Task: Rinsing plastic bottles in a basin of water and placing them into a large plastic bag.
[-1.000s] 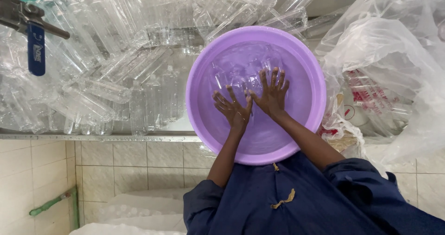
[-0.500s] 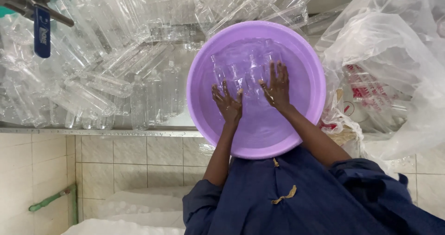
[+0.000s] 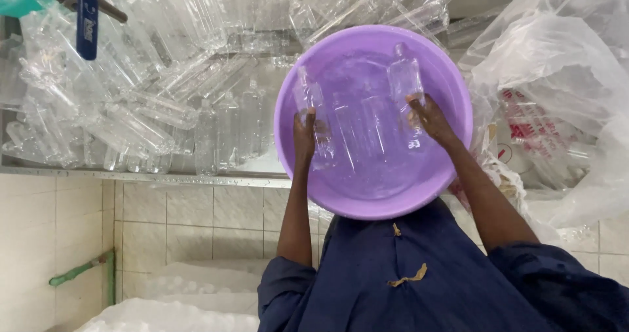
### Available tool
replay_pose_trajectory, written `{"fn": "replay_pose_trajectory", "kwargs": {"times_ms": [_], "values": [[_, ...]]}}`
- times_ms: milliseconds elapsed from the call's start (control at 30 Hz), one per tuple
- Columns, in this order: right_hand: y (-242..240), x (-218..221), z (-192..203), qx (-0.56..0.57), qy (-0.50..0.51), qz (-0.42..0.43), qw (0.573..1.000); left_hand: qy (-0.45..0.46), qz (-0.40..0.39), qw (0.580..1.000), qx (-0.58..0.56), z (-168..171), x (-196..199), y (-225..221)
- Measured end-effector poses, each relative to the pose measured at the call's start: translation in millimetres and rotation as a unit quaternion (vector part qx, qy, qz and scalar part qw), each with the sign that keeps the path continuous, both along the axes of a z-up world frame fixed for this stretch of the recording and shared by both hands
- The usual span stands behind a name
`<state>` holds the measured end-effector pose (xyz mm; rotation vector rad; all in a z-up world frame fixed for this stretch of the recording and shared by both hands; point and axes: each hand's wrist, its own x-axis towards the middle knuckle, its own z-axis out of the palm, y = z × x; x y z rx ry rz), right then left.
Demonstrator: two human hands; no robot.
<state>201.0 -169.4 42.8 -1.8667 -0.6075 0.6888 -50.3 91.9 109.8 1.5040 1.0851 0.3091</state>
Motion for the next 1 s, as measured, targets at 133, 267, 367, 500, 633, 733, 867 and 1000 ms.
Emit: {"fn": "replay_pose_trajectory", "kwargs": {"times_ms": [133,267,367,500,633,733,867,1000], "values": [[-17,-25,11,0.303,-0.146,0.119,0.934,-0.108,0.003,0.983,-0.149,3,18,4],[4,-39,33,0.160,0.352,-0.027,0.922,-0.169,-0.058,0.937,-0.299,26,38,-31],[0,-82,59,0.191,0.362,-0.068,0.910,-0.183,-0.077,0.920,-0.338,-37,32,-49],[-8,-158,217,0.125,0.339,-0.188,0.913,-0.202,-0.059,0.909,-0.361,-9,-12,-88],[-8,-168,255,-0.013,0.332,-0.188,0.924,-0.229,-0.017,0.894,-0.385,28,-16,-100],[-32,-139,182,0.109,0.227,-0.033,0.967,-0.130,-0.041,0.923,-0.359,-29,9,-87],[-18,-161,238,0.160,0.194,0.007,0.968,-0.148,-0.011,0.898,-0.414,114,-12,-101],[-68,-149,142,0.247,-0.164,0.095,0.950,-0.084,-0.064,0.956,-0.274,76,7,-99]]}}
